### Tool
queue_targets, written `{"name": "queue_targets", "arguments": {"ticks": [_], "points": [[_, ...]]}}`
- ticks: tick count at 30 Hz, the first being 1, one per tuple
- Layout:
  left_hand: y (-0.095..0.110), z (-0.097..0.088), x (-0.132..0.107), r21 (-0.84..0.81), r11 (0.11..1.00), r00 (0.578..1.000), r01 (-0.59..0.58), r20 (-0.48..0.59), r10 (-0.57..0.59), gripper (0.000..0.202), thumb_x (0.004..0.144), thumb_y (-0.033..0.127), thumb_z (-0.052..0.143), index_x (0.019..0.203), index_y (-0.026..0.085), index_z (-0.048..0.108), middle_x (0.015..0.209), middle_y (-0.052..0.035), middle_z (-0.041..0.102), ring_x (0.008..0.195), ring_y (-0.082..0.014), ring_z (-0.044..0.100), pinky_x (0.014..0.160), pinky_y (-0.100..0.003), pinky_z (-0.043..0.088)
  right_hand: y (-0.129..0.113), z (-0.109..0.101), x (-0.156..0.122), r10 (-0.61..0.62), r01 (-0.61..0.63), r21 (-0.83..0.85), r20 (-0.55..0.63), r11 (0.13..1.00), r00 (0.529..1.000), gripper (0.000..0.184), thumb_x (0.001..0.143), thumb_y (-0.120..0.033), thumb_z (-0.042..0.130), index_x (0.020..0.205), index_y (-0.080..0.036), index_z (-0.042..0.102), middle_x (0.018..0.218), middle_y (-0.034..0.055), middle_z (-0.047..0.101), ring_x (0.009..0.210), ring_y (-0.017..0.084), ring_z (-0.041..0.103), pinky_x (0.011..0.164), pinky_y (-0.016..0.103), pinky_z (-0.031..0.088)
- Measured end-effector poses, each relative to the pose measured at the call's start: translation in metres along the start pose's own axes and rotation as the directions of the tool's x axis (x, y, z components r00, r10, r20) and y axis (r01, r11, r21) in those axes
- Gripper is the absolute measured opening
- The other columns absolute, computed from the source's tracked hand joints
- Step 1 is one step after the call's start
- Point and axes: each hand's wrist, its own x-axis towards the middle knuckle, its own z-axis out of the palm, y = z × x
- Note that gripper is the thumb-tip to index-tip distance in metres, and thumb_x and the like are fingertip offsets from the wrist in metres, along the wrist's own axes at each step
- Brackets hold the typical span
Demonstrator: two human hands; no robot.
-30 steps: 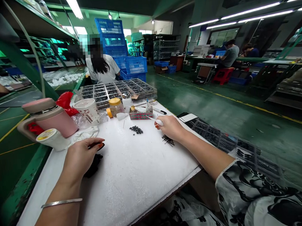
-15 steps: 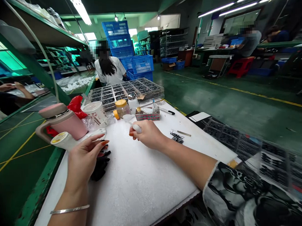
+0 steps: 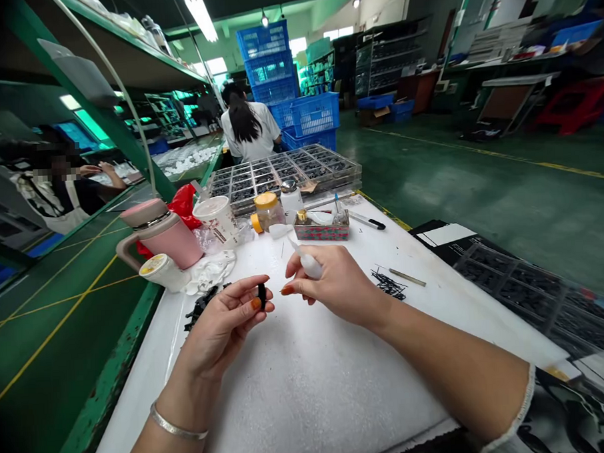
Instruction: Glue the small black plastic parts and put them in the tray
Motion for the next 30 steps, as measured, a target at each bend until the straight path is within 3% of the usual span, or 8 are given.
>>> {"name": "queue_targets", "arguments": {"ticks": [3,8,13,18,22,25,30], "points": [[-0.001,0.002,0.001,0.023,1.000,1.000,-0.005,0.012,0.005,0.036,0.071,0.019,0.075,0.106,0.020,0.067,0.089,-0.0055,0.071,0.076,-0.0129,0.068,0.065,-0.016,0.054,0.001,0.002,-0.002,-0.047,0.047,-0.006,0.027,0.999,0.999,0.005,0.076,-0.020,0.065,0.074,-0.016,0.063,0.060,-0.0020,0.060,0.053,0.009,0.055,0.050,0.020,0.043],[-0.004,-0.001,0.002,-0.005,1.000,1.000,-0.001,-0.006,0.001,0.030,0.069,0.017,0.077,0.097,0.019,0.070,0.083,-0.0036,0.071,0.070,-0.0112,0.068,0.062,-0.014,0.054,0.000,0.009,-0.006,-0.053,0.050,0.034,0.088,0.998,0.995,0.011,0.080,-0.015,0.058,0.083,-0.016,0.068,0.071,0.0012,0.066,0.063,0.011,0.061,0.057,0.021,0.048],[-0.006,-0.002,0.003,-0.072,0.997,0.999,0.037,0.001,-0.037,0.033,0.065,0.014,0.079,0.097,0.018,0.071,0.089,-0.0041,0.071,0.074,-0.0125,0.069,0.061,-0.012,0.054,-0.001,0.011,-0.012,-0.173,0.176,-0.094,0.039,0.980,0.984,0.010,0.080,-0.017,0.060,0.086,-0.018,0.068,0.074,0.0001,0.069,0.067,0.011,0.063,0.059,0.019,0.047],[-0.006,-0.002,0.004,-0.108,0.992,0.998,0.065,0.031,-0.062,0.031,0.066,0.010,0.077,0.096,0.016,0.070,0.088,-0.0042,0.071,0.076,-0.0113,0.068,0.063,-0.011,0.053,-0.001,0.016,-0.016,-0.355,0.346,-0.191,-0.014,0.919,0.935,0.010,0.078,-0.016,0.064,0.087,-0.018,0.067,0.081,-0.0002,0.071,0.070,0.011,0.065,0.066,0.019,0.049],[-0.007,-0.003,0.004,-0.099,0.994,0.997,0.043,0.063,-0.036,0.032,0.067,0.009,0.076,0.097,0.015,0.070,0.083,-0.0039,0.070,0.072,-0.0106,0.067,0.068,-0.015,0.054,0.000,0.018,-0.018,-0.411,0.388,-0.240,-0.051,0.890,0.910,0.012,0.076,-0.014,0.065,0.087,-0.018,0.066,0.082,-0.0007,0.070,0.072,0.010,0.065,0.070,0.019,0.050],[-0.008,-0.003,0.004,-0.093,0.995,0.997,0.021,0.081,-0.013,0.034,0.065,0.007,0.077,0.098,0.015,0.069,0.081,-0.0027,0.069,0.070,-0.0092,0.065,0.069,-0.016,0.054,0.002,0.018,-0.017,-0.449,0.415,-0.280,-0.067,0.866,0.891,0.024,0.070,-0.003,0.064,0.088,-0.019,0.065,0.083,-0.0025,0.070,0.073,0.009,0.065,0.071,0.017,0.049],[-0.009,0.001,0.004,-0.076,0.997,0.997,0.007,0.075,-0.001,0.036,0.062,0.010,0.079,0.096,0.014,0.069,0.084,-0.0043,0.069,0.074,-0.0103,0.064,0.068,-0.017,0.052,0.008,0.020,-0.015,-0.544,0.507,-0.332,-0.024,0.796,0.838,0.032,0.066,0.000,0.064,0.092,-0.018,0.063,0.084,-0.0033,0.069,0.073,0.009,0.064,0.070,0.018,0.048]]}}
